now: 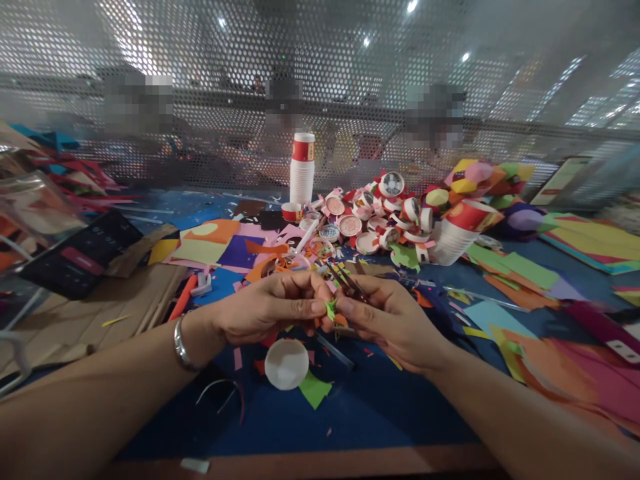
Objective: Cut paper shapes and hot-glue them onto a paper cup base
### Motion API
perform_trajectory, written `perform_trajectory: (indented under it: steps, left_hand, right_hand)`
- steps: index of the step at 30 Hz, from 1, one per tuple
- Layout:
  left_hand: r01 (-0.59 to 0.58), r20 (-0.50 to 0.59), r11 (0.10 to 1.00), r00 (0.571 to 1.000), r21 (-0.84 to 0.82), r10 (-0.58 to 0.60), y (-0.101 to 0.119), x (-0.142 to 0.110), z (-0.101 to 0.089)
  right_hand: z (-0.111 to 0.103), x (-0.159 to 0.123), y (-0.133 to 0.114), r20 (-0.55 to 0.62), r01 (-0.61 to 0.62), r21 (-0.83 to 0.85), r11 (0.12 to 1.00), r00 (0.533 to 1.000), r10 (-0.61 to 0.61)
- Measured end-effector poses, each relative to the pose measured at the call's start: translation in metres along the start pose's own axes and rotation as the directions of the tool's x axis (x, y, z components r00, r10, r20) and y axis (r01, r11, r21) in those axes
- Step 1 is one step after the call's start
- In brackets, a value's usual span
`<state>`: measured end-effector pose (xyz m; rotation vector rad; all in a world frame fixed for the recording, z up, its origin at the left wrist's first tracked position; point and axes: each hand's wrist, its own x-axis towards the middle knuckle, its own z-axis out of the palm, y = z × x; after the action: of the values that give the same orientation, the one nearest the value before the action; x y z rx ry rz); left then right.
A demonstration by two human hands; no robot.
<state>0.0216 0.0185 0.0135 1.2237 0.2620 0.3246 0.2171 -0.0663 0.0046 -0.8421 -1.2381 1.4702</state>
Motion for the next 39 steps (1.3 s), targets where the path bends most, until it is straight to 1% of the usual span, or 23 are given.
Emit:
perform_trajectory:
  steps: [4, 7, 9, 11, 13, 15, 16, 18, 21, 23, 25, 29, 31, 34, 39]
  left_hand:
    - [-0.053, -0.026, 0.990, 0.998, 0.128, 0.057, 0.000, 0.000, -0.001]
    - [-0.113, -0.063, 0.949, 0.989, 0.296, 0.137, 0.001, 0.000, -0.001]
    - [-0.165, -0.104, 0.885, 0.967, 0.435, 0.231, 0.002, -0.001, 0.001]
    - [-0.207, -0.145, 0.792, 0.926, 0.574, 0.348, 0.002, -0.001, 0.003]
    - [-0.225, -0.151, 0.678, 0.881, 0.700, 0.448, 0.002, -0.002, 0.005]
    - [-0.215, -0.139, 0.588, 0.856, 0.780, 0.497, 0.002, -0.002, 0.005]
    - [-0.202, -0.144, 0.572, 0.853, 0.795, 0.501, 0.001, -0.003, 0.005]
    - [-0.157, -0.182, 0.589, 0.861, 0.793, 0.475, -0.001, -0.003, 0.004]
    - [-0.076, -0.246, 0.654, 0.888, 0.753, 0.387, -0.002, -0.002, 0.003]
    - [-0.049, -0.269, 0.683, 0.897, 0.728, 0.350, -0.002, -0.002, 0.003]
    - [-0.036, -0.288, 0.710, 0.898, 0.704, 0.332, -0.002, -0.001, 0.003]
    - [-0.032, -0.314, 0.769, 0.902, 0.638, 0.297, -0.002, 0.001, 0.006]
    - [-0.028, -0.337, 0.806, 0.899, 0.592, 0.279, -0.002, 0.002, 0.008]
    - [-0.021, -0.370, 0.860, 0.897, 0.511, 0.242, -0.003, 0.003, 0.011]
    - [-0.003, -0.408, 0.881, 0.886, 0.472, 0.221, -0.002, 0.004, 0.016]
  right_hand:
    - [0.001, 0.000, -0.002, -0.018, 0.010, 0.004, 1.000, 1.000, -0.010]
    - [0.000, 0.000, -0.001, -0.028, 0.003, 0.015, 1.000, 1.000, -0.003]
    - [0.000, 0.000, 0.000, -0.043, -0.001, 0.039, 0.999, 0.999, 0.002]
    - [-0.001, 0.000, 0.002, -0.072, 0.004, 0.063, 0.998, 0.997, 0.000]
    - [-0.002, 0.001, 0.003, -0.098, 0.005, 0.064, 0.998, 0.995, 0.001]
    - [-0.002, 0.001, 0.004, -0.111, -0.007, 0.046, 0.999, 0.994, 0.012]
    - [-0.001, 0.001, 0.004, -0.110, -0.014, 0.032, 0.999, 0.994, 0.017]
    - [-0.001, 0.001, 0.004, -0.115, -0.024, -0.008, 1.000, 0.993, 0.023]
    - [-0.001, 0.002, 0.003, -0.135, -0.046, -0.100, 0.994, 0.990, 0.033]
    - [-0.002, 0.003, 0.003, -0.157, -0.053, -0.167, 0.985, 0.987, 0.026]
    - [-0.003, 0.004, 0.003, -0.178, -0.031, -0.246, 0.969, 0.984, -0.014]
    - [-0.004, 0.008, 0.003, -0.179, 0.068, -0.393, 0.917, 0.972, -0.149]
    - [-0.005, 0.009, 0.004, -0.167, 0.087, -0.403, 0.911, 0.972, -0.166]
    - [-0.006, 0.008, 0.004, -0.154, 0.078, -0.391, 0.917, 0.977, -0.148]
    - [-0.010, 0.007, 0.007, -0.150, 0.082, -0.410, 0.908, 0.976, -0.156]
